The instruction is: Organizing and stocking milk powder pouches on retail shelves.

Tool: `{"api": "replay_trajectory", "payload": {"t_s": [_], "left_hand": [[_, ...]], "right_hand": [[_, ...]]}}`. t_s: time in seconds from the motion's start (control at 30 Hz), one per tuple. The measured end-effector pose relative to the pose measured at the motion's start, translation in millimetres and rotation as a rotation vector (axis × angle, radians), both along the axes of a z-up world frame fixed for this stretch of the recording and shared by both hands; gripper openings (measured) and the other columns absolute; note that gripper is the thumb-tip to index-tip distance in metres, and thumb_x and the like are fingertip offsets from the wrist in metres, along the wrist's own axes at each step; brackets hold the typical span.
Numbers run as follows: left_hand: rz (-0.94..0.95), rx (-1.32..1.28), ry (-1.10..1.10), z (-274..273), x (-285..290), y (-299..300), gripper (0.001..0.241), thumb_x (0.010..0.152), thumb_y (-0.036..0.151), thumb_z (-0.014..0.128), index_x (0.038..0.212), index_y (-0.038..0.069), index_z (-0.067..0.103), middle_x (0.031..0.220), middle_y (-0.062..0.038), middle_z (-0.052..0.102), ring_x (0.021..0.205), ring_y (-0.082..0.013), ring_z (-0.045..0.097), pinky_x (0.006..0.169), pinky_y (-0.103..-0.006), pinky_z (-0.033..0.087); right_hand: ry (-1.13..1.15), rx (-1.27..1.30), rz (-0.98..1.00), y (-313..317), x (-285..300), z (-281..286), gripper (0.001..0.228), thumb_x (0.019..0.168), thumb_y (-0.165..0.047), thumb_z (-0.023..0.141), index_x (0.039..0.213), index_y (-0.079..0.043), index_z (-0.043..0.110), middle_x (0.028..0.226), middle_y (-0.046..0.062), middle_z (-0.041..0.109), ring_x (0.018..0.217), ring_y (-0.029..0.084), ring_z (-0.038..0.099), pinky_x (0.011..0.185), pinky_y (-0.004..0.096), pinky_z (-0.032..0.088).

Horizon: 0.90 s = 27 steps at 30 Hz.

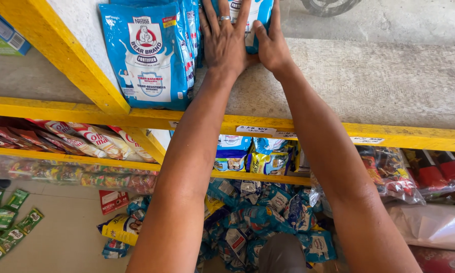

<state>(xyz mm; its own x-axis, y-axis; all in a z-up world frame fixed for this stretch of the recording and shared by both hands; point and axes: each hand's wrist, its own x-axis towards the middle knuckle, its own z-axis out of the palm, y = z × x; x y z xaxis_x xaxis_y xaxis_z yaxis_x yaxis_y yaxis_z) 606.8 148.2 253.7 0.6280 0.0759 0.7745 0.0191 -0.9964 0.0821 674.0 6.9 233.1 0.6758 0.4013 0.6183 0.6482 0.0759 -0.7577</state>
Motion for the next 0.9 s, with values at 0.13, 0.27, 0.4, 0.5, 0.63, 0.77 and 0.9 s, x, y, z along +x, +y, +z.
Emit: {"api": "replay_trajectory", "payload": {"t_s": [0.13, 0.27, 0.4, 0.5, 0.63, 0.77, 0.9], "left_hand": [[0.107, 0.102, -0.062, -9.8, 14.2, 4.5, 0.132, 0.069, 0.031, 0.096, 0.167, 0.035, 0.008, 0.167, -0.027, 0.004, 0.153, -0.0548, 0.001, 0.125, -0.0693, 0.009], [-0.019, -0.015, 0.049, 1.4, 3.9, 1.3, 0.134, 0.064, 0.041, 0.098, 0.163, 0.034, 0.007, 0.165, -0.029, 0.004, 0.152, -0.0566, 0.001, 0.124, -0.0711, 0.008], [-0.027, -0.027, 0.07, 4.4, -1.0, 0.4, 0.135, 0.064, 0.05, 0.098, 0.162, 0.034, 0.007, 0.163, -0.029, 0.004, 0.151, -0.0584, 0.002, 0.124, -0.0716, 0.009], [-0.043, -0.025, 0.053, 3.8, -2.0, 0.7, 0.138, 0.061, 0.055, 0.098, 0.162, 0.033, 0.006, 0.164, -0.03, 0.003, 0.151, -0.0585, 0.003, 0.124, -0.0711, 0.009], [-0.093, -0.005, -0.05, -0.8, 0.9, 0.5, 0.142, 0.061, 0.065, 0.098, 0.162, 0.033, 0.004, 0.163, -0.029, 0.0, 0.149, -0.0599, 0.005, 0.122, -0.0734, 0.014], [-0.017, 0.031, 0.026, 5.5, -9.4, -4.9, 0.135, 0.06, 0.069, 0.095, 0.162, 0.034, 0.012, 0.161, -0.028, 0.005, 0.146, -0.0637, 0.014, 0.116, -0.075, 0.026], [-0.038, -0.016, -0.085, 4.4, -5.7, -9.8, 0.123, 0.064, 0.073, 0.092, 0.157, 0.031, 0.024, 0.153, -0.03, 0.018, 0.136, -0.0638, 0.03, 0.104, -0.0732, 0.037]], "right_hand": [[-0.066, -0.185, -0.221, -1.6, 12.8, -8.8, 0.07, 0.118, -0.027, 0.049, 0.167, -0.012, 0.0, 0.154, 0.03, 0.054, 0.142, 0.041, 0.056, 0.114, 0.046, 0.046], [-0.091, -0.234, -0.244, -3.0, 10.3, -6.6, 0.072, 0.118, -0.032, 0.047, 0.168, -0.012, 0.0, 0.152, 0.032, 0.055, 0.141, 0.049, 0.055, 0.115, 0.05, 0.046], [-0.134, -0.247, -0.268, -2.3, 13.2, -10.8, 0.071, 0.118, -0.029, 0.048, 0.166, -0.01, -0.001, 0.157, 0.034, 0.048, 0.143, 0.05, 0.049, 0.116, 0.05, 0.043], [-0.188, -0.217, -0.266, -4.8, 14.2, -11.2, 0.069, 0.118, -0.026, 0.052, 0.166, -0.01, 0.005, 0.159, 0.034, 0.046, 0.148, 0.048, 0.048, 0.12, 0.049, 0.042], [0.065, -0.288, -0.363, -6.9, -7.8, 15.4, 0.075, 0.109, -0.037, 0.057, 0.162, -0.011, 0.011, 0.155, 0.028, 0.05, 0.146, 0.04, 0.049, 0.119, 0.044, 0.041], [0.301, -0.013, -0.115, -8.5, 13.8, -0.5, 0.066, 0.113, -0.046, 0.033, 0.163, -0.008, 0.017, 0.163, 0.023, 0.036, 0.151, 0.036, 0.035, 0.118, 0.043, 0.034], [0.34, 0.048, -0.089, -12.6, 19.7, -2.5, 0.06, 0.114, -0.047, 0.034, 0.156, -0.004, 0.042, 0.157, 0.02, 0.054, 0.144, 0.027, 0.051, 0.119, 0.039, 0.041]]}}
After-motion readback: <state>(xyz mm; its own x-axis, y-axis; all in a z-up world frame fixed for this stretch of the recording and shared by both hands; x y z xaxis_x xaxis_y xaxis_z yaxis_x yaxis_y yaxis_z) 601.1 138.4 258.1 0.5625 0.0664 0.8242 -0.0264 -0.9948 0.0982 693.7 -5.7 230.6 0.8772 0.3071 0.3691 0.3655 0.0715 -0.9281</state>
